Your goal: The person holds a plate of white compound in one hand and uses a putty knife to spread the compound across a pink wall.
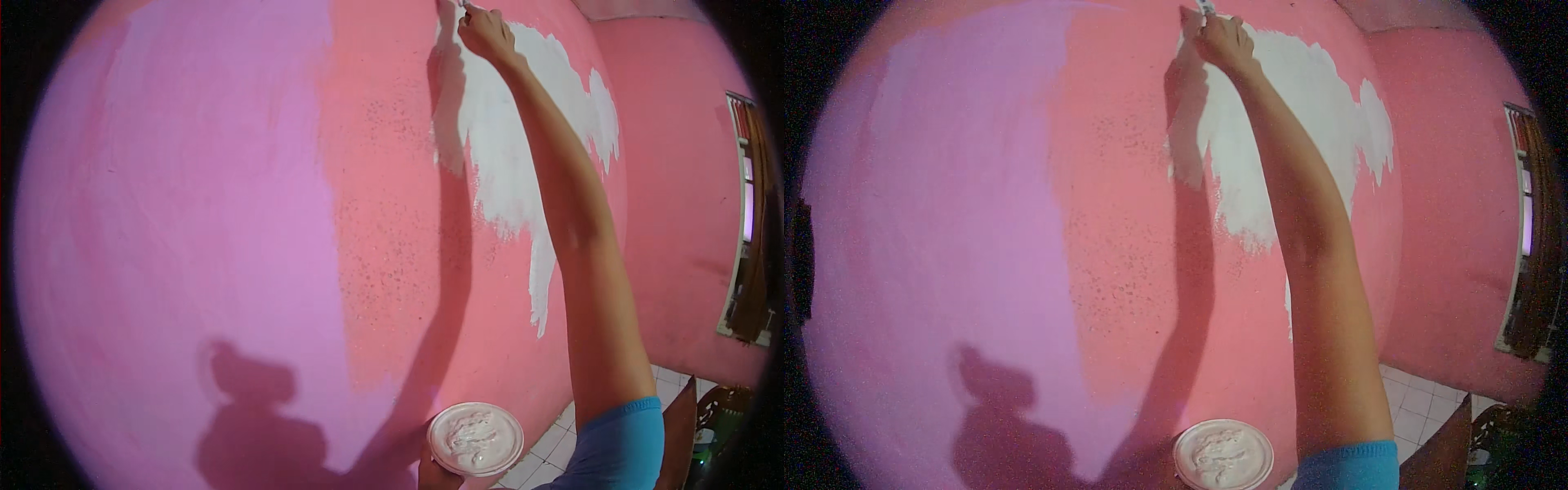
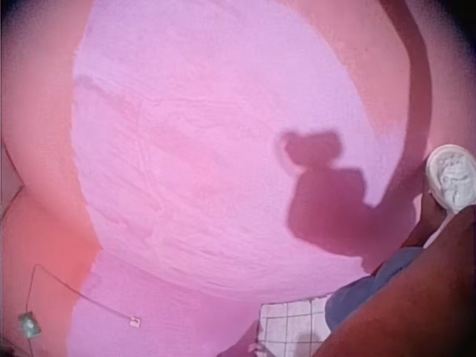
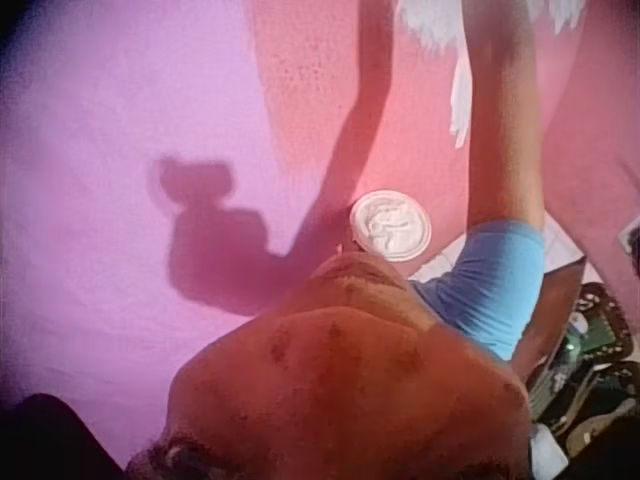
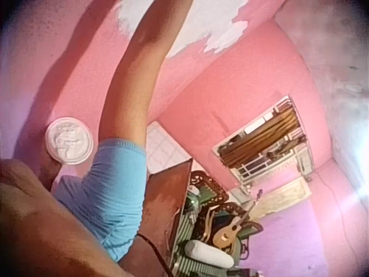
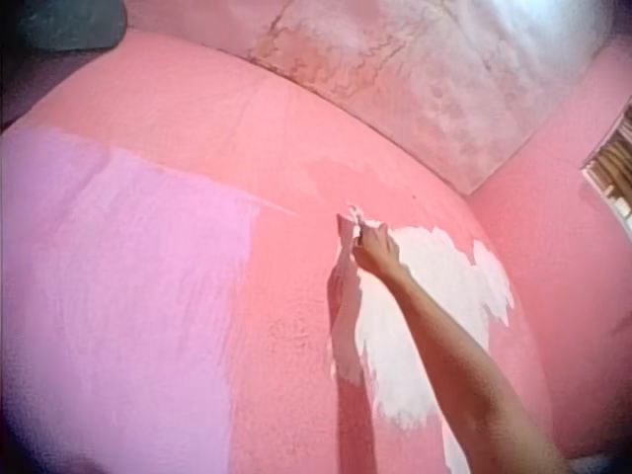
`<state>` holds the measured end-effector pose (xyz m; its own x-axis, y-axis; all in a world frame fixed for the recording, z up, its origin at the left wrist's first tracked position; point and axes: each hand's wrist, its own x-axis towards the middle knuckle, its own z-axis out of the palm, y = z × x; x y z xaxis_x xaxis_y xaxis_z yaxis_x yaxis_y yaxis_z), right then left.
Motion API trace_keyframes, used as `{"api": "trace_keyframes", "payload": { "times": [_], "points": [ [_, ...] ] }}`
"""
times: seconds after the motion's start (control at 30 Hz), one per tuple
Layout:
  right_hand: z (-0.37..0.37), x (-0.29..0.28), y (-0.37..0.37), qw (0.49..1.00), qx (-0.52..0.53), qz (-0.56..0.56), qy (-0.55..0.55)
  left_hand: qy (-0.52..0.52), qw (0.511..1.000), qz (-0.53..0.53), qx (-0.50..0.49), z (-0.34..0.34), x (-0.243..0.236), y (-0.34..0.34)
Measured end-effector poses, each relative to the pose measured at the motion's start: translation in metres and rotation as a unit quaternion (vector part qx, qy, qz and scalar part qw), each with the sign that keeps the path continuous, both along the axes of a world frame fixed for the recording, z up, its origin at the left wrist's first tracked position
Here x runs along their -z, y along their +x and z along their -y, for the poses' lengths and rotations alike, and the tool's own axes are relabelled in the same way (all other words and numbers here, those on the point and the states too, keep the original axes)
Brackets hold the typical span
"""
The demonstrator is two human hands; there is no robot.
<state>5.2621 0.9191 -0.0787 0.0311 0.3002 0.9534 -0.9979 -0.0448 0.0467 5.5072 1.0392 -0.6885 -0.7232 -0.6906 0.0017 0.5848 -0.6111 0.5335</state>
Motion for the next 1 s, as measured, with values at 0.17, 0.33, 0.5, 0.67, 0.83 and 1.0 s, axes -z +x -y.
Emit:
{"api": "trace_keyframes", "payload": {
  "times": [0.17, 0.33, 0.5, 0.67, 0.83, 1.0],
  "points": [
    [0.013, 0.008, -0.007, 0.987, -0.049, 0.017, 0.154, 0.008, 1.000, -0.003, 0.030, 0.006, 0.004, 0.012],
    [0.003, 0.097, 0.036, 0.994, 0.015, 0.000, 0.107, 0.002, 0.997, -0.006, 0.076, 0.011, 0.010, 0.032],
    [-0.035, 0.233, 0.086, 0.983, -0.038, 0.022, 0.181, 0.006, 0.994, -0.002, 0.113, 0.011, 0.018, 0.049],
    [-0.071, 0.238, 0.081, 0.984, -0.030, 0.000, 0.176, 0.017, 0.991, -0.001, 0.134, 0.008, 0.019, 0.055],
    [-0.045, 0.108, 0.030, 0.987, 0.017, 0.085, 0.136, 0.020, 0.991, -0.002, 0.132, 0.008, 0.011, 0.053],
    [-0.019, 0.057, 0.014, 0.981, -0.037, 0.103, 0.158, 0.027, 0.992, -0.008, 0.126, 0.009, 0.012, 0.050]
  ]
}}
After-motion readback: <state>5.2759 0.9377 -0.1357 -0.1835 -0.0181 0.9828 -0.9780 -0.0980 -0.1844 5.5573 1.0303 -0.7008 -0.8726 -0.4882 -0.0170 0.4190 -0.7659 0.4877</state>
